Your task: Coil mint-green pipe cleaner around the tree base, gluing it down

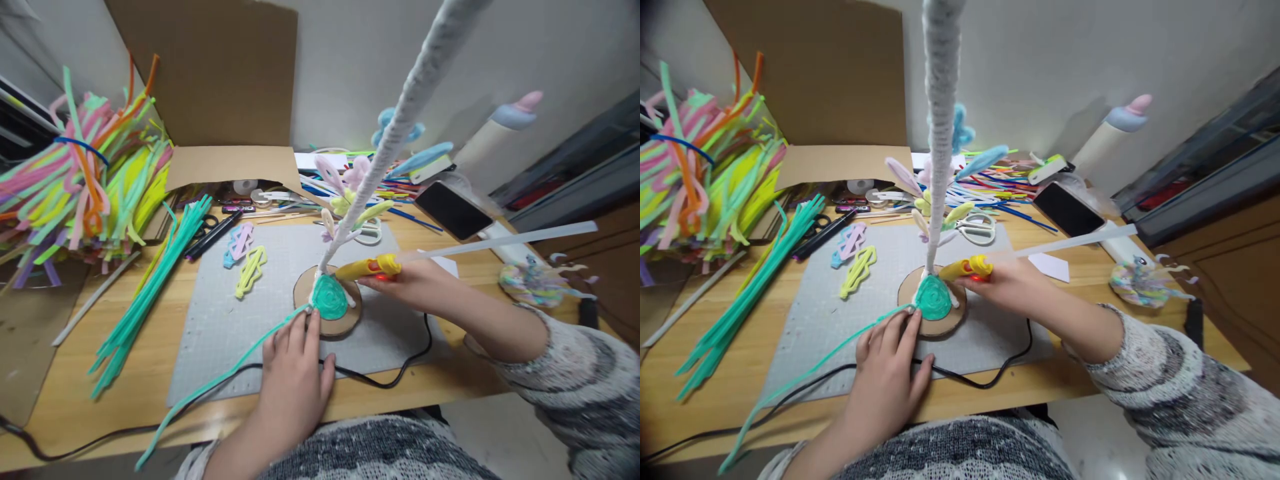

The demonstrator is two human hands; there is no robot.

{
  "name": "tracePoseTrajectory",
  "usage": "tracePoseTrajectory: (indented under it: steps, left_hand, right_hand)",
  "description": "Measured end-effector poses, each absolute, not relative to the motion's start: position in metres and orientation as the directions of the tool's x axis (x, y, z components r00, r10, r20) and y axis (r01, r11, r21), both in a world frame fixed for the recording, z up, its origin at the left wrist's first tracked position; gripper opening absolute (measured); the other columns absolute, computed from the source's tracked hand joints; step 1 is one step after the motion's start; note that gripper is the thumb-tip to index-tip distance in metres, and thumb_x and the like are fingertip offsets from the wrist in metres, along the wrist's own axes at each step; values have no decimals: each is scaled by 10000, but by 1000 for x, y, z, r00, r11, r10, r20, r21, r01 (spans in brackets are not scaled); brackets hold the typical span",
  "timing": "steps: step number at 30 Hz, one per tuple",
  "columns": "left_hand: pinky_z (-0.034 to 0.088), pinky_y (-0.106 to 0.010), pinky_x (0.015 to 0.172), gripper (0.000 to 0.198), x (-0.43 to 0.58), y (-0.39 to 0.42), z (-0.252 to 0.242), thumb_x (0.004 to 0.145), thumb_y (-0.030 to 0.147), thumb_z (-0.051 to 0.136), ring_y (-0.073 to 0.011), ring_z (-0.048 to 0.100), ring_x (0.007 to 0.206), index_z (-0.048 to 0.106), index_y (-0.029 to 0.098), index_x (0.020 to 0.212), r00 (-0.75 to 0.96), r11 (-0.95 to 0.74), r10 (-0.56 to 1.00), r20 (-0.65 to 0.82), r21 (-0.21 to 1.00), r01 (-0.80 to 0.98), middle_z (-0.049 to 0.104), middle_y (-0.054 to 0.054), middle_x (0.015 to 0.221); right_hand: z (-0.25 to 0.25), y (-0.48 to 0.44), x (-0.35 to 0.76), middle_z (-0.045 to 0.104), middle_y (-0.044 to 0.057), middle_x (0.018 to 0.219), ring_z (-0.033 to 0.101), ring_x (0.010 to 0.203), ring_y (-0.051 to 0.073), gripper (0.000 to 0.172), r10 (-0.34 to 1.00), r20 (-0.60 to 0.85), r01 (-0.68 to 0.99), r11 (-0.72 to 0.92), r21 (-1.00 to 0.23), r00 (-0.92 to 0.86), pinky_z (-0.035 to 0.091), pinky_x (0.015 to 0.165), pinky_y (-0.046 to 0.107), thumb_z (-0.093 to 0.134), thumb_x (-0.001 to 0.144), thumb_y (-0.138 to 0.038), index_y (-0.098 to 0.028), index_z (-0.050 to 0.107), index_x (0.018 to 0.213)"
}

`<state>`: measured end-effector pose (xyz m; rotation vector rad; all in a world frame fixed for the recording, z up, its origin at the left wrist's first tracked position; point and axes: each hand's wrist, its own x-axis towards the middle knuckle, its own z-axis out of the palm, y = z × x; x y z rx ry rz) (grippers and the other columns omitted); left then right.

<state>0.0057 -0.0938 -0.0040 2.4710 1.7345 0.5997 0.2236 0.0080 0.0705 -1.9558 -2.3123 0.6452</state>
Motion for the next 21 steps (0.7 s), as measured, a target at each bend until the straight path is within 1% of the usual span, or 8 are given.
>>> tracePoseTrajectory:
  steps: [3, 7, 10, 15, 18, 21]
  left_hand:
    - [345, -433, 959, 457, 6, -93, -4, 888, 268, 496, -278, 538, 1125, 548, 117, 1316, 290, -364, 916, 276, 270, 892, 624, -130, 1253]
    - [346, -432, 959, 458, 6, -94, -4, 893, 275, 494, -279, 533, 1134, 545, 120, 1321, 290, -362, 918, 271, 270, 893, 620, -131, 1262]
    - [349, -430, 952, 455, 6, -95, -4, 896, 275, 492, -280, 531, 1138, 546, 120, 1320, 293, -363, 918, 267, 266, 893, 617, -131, 1266]
    - [345, -428, 949, 452, 6, -95, -4, 895, 272, 488, -281, 532, 1137, 550, 120, 1316, 291, -363, 915, 279, 255, 896, 619, -132, 1259]
    - [344, -429, 949, 457, 6, -94, -5, 890, 272, 498, -284, 531, 1140, 549, 120, 1318, 293, -367, 912, 286, 254, 895, 617, -134, 1256]
    - [348, -430, 948, 460, 7, -94, -4, 887, 268, 502, -282, 534, 1136, 545, 118, 1320, 296, -370, 911, 287, 254, 894, 616, -132, 1255]
  right_hand:
    - [73, 7, 224, 742, -41, 754, 666, 686, 187, 303, 953, -227, 925, 109, -365, -202, 460, 538, 275, 546, 840, -546, -334, 752, 907]
    - [72, 5, 227, 758, -51, 824, 681, 726, 187, 267, 948, -222, 888, 107, -447, -227, 485, 576, 273, 567, 836, -513, -331, 754, 896]
    - [71, 4, 231, 758, -53, 851, 682, 745, 184, 266, 944, -219, 868, 113, -484, -245, 496, 607, 277, 561, 842, -508, -335, 750, 914]
    - [66, 4, 237, 751, -27, 838, 673, 743, 191, 297, 952, -190, 872, 123, -474, -238, 504, 634, 298, 558, 845, -526, -309, 747, 915]
    - [63, 5, 237, 754, -12, 887, 675, 779, 196, 303, 951, -143, 856, 175, -487, -276, 513, 676, 309, 556, 854, -507, -290, 741, 956]
    - [61, 6, 234, 758, -4, 923, 682, 811, 202, 302, 947, -149, 845, 173, -506, -283, 517, 696, 312, 552, 860, -492, -280, 738, 966]
